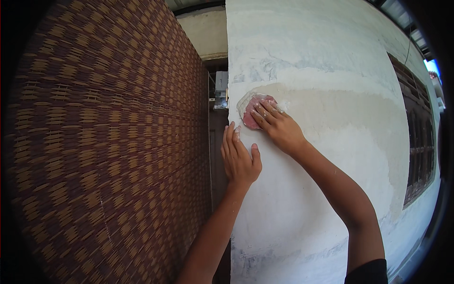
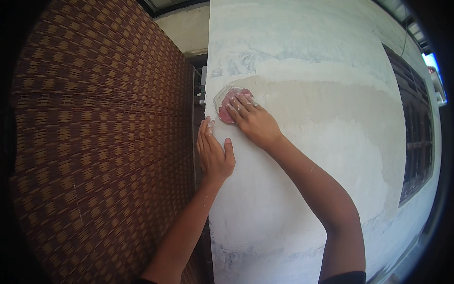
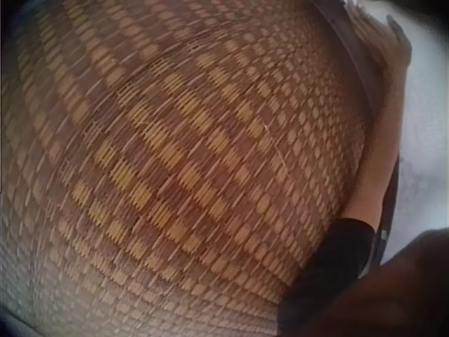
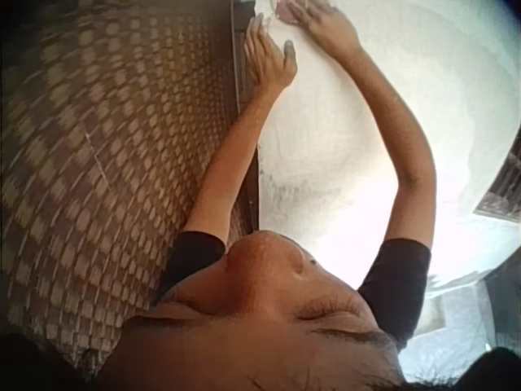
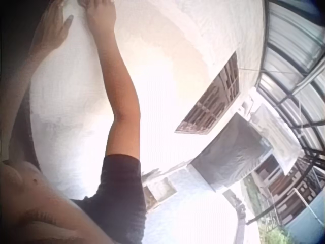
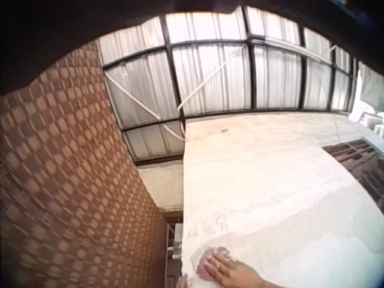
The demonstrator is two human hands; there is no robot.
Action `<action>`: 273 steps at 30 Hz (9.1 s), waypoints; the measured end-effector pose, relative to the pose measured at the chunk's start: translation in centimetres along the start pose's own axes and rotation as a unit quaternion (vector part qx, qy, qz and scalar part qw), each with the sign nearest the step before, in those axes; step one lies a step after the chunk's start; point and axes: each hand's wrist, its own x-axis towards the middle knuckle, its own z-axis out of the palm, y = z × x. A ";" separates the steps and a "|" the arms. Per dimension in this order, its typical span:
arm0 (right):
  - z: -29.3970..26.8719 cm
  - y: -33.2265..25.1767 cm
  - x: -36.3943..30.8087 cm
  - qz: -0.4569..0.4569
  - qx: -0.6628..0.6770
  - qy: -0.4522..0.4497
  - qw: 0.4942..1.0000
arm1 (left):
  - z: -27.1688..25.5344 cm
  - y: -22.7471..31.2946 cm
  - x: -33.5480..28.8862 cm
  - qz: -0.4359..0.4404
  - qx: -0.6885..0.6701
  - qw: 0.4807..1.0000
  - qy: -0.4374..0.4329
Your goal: The person applies wall putty from a bucket onto an exterior wall, then smooths it with a putty knife.
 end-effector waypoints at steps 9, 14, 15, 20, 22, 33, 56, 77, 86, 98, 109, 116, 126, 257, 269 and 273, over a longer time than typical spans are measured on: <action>-5.4 1.0 2.4 0.189 0.120 0.081 0.971 | 0.0 0.5 -0.4 -0.033 0.034 0.999 0.009; -3.9 2.6 7.3 0.284 0.183 0.022 0.941 | -0.2 0.4 -0.4 -0.031 0.024 0.999 -0.003; -3.2 2.8 7.8 0.289 0.186 -0.002 0.939 | -0.1 0.7 -0.2 -0.030 0.022 0.999 -0.003; -0.1 2.3 10.3 0.291 0.157 -0.109 0.937 | -0.4 0.1 -0.4 -0.022 0.024 0.999 -0.006; -0.4 4.2 10.9 0.363 0.111 -0.117 0.918 | -0.2 0.3 -0.3 -0.018 0.023 1.000 -0.003; -0.7 4.8 10.6 0.375 0.087 -0.069 0.920 | 0.0 0.2 -0.3 -0.014 0.029 0.999 0.000; 0.8 2.8 9.3 0.306 0.195 0.012 0.932 | 0.0 0.0 -0.4 -0.005 0.031 1.000 -0.001; -0.2 3.4 9.3 0.383 0.100 -0.024 0.918 | -0.4 0.1 -0.4 -0.014 0.045 0.999 0.004; -0.5 3.5 9.8 0.455 0.078 -0.015 0.887 | -0.5 0.0 -0.4 -0.011 0.049 0.999 0.001; -1.6 4.2 10.3 0.451 0.079 0.011 0.889 | -0.5 0.0 -0.4 -0.008 0.053 0.999 0.005; 0.7 2.3 9.5 0.379 0.112 0.003 0.919 | -0.5 -0.3 -0.3 -0.009 0.044 0.999 0.012; -0.1 2.1 10.2 0.404 0.133 0.049 0.904 | -0.9 -0.3 -0.3 -0.006 0.047 0.999 -0.002; -0.9 3.9 8.8 0.437 0.104 0.019 0.893 | -1.0 -0.1 -0.3 -0.011 0.041 0.999 -0.008; -21.5 9.6 -20.4 0.607 0.144 -0.008 0.782 | 10.7 24.6 -7.0 0.014 -0.252 0.967 -0.022; -37.2 11.6 -35.8 0.677 -0.017 -0.072 0.733 | 16.4 45.5 -13.8 -0.079 -0.460 0.884 -0.041; -43.0 11.7 -40.1 0.705 -0.063 -0.120 0.696 | 16.8 53.0 -15.8 -0.121 -0.508 0.850 -0.068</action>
